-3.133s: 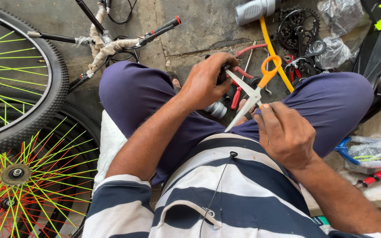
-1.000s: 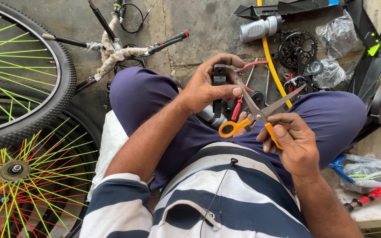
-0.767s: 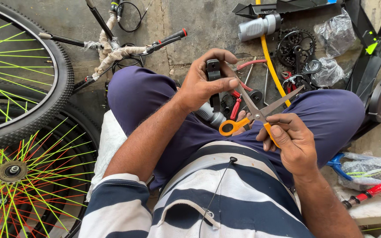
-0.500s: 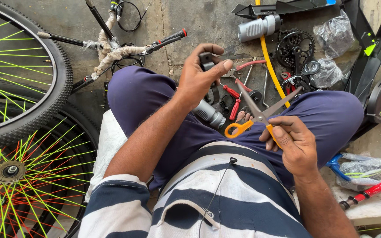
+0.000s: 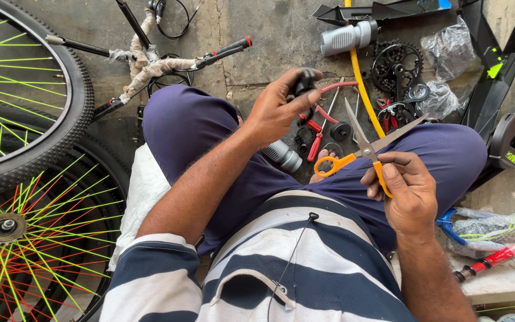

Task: The person sits on the ground in a bicycle repair area, unwraps a small black bicycle component from plastic packaging, and uses scissors to repeatedly cut and trim material from the component, turning it in their hands between cuts.

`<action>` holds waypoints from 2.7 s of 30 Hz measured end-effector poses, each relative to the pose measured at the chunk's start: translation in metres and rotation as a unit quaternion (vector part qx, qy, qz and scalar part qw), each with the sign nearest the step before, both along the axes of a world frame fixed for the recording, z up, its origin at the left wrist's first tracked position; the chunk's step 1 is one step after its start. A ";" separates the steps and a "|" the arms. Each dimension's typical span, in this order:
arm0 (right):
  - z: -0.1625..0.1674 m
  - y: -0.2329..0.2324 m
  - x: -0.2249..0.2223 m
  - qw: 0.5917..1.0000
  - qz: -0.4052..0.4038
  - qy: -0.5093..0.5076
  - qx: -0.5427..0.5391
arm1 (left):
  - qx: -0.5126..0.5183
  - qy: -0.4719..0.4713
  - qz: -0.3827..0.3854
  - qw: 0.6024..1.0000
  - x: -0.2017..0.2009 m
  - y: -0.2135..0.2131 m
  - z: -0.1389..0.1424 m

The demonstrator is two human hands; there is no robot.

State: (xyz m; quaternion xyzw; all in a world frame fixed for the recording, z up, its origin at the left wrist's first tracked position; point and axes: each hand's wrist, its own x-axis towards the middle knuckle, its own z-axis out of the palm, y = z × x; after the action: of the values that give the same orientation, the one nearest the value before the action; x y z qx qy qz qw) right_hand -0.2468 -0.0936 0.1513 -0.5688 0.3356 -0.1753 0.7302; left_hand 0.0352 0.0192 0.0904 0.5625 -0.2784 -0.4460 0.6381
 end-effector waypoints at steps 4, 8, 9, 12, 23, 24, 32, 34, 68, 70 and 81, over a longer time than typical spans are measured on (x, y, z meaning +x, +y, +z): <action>0.000 0.000 0.002 1.000 0.006 -0.005 0.007 | 0.042 -0.041 0.008 0.998 0.000 0.003 0.002; 0.001 0.001 0.003 1.000 0.008 0.000 0.003 | -0.025 -0.133 0.008 0.991 -0.002 0.003 -0.003; 0.002 0.001 0.003 1.000 0.009 0.000 0.001 | -0.019 -0.150 0.012 0.988 -0.003 0.002 -0.004; 0.003 0.000 0.004 1.000 0.011 0.003 -0.005 | 0.013 -0.111 -0.003 0.994 -0.004 0.000 -0.004; 0.011 -0.003 0.022 0.998 0.029 0.030 -0.044 | 0.066 -0.198 0.005 0.978 -0.007 -0.001 0.011; 0.011 -0.003 0.024 0.997 0.034 0.031 -0.057 | 0.063 -0.213 0.009 0.975 -0.008 -0.001 0.012; 0.015 -0.005 0.035 0.993 0.045 0.059 -0.097 | 0.044 -0.314 0.018 0.948 -0.012 0.002 0.013; 0.019 -0.003 0.039 0.990 0.049 0.064 -0.112 | 0.053 -0.336 0.017 0.940 -0.012 0.001 0.012; 0.004 0.024 0.063 0.998 -0.047 0.003 0.045 | 0.031 -0.534 0.095 0.840 -0.016 0.000 0.024; 0.008 0.022 0.064 0.974 -0.082 -0.036 0.207 | 0.029 -0.535 0.108 0.837 -0.017 -0.002 0.024; 0.016 0.009 0.068 0.952 -0.063 -0.103 0.281 | 0.032 -0.550 0.110 0.827 -0.019 0.001 0.024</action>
State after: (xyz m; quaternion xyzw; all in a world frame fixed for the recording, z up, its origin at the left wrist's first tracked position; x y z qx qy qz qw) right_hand -0.1784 -0.0844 0.1668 -0.2973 0.3296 -0.1773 0.8784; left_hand 0.0165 0.0205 0.1140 0.7617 -0.5053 0.0020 0.4056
